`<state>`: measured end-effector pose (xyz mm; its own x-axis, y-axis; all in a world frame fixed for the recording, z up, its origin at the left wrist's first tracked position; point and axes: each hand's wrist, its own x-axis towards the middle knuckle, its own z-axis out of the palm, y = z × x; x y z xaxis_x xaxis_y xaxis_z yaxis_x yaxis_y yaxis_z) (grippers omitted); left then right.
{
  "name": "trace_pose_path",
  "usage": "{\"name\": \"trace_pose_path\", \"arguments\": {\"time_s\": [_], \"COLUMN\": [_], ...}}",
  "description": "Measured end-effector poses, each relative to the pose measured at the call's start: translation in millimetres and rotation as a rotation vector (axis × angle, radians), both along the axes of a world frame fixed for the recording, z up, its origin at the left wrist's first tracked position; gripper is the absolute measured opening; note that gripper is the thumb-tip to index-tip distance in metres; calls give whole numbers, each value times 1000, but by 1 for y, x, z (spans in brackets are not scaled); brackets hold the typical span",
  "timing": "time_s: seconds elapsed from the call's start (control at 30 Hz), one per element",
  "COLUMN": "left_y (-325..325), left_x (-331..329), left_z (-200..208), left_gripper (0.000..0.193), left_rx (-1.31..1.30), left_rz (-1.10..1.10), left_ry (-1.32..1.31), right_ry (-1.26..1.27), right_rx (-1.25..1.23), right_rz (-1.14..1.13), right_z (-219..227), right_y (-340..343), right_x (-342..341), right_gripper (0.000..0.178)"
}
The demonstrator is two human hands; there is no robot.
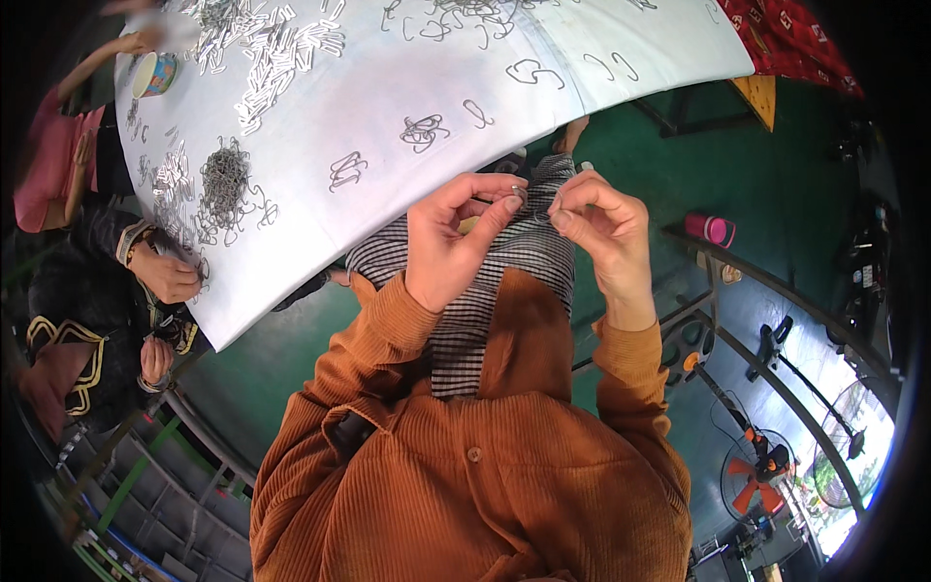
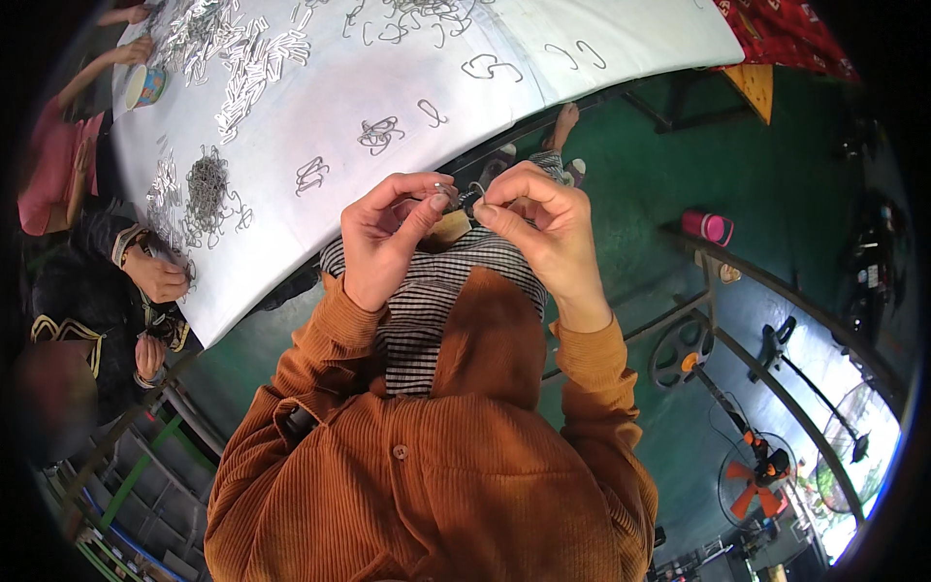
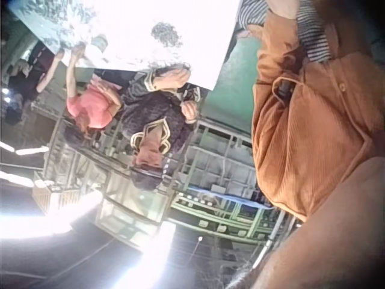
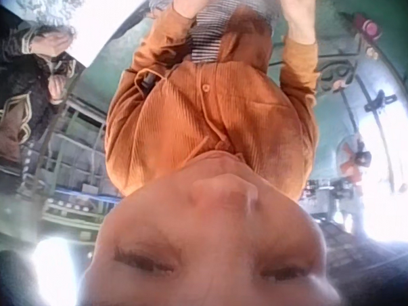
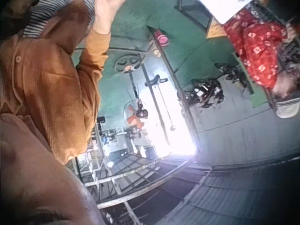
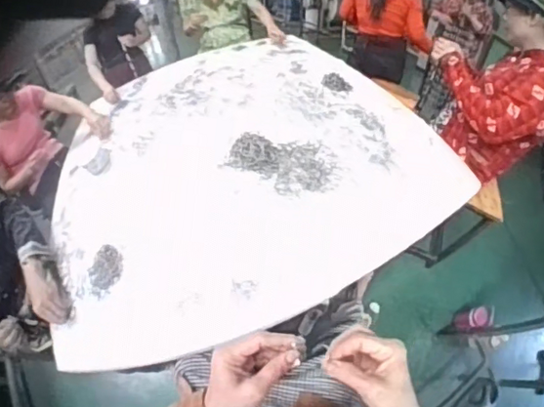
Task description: The person sits at a table and repeatedly picks up small metal pieces, linking them together by hand to form chains. The person places the finished chains onto a hanging metal rack and continues the process with new pieces from the table.
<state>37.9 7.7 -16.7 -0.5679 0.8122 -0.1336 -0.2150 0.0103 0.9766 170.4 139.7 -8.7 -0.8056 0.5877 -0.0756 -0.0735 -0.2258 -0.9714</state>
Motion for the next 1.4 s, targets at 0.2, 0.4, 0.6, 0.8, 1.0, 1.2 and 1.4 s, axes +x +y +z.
{"name": "trace_pose_path", "arguments": {"time_s": [0.2,0.4,0.6,0.8,1.0,1.2,1.4], "left_y": [3,5,3,3,2,3,-9], "left_x": [0,-2,-4,-5,-5,-4,-9], "left_z": [0,0,-3,-4,-5,3,-4], "left_gripper": [19,18,17,19,21,29,34], "left_rx": [-33,-49,-51,-4,-4,-4,-38], "left_rz": [-30,-29,-6,10,1,7,27], "left_ry": [-3,30,55,20,95,364,332], "right_ry": [-36,-22,6,7,-27,16,162], "right_rx": [42,-37,-67,-95,-35,162,70], "right_rz": [-55,-42,-31,45,26,-52,-110], "right_z": [-7,-7,-5,-7,-6,-3,-10], "right_y": [-4,-3,15,11,6,-1,-8], "right_x": [-5,-10,-14,-18,-22,-23,-21], "right_gripper": [7,7,8,7,7,7,7]}}
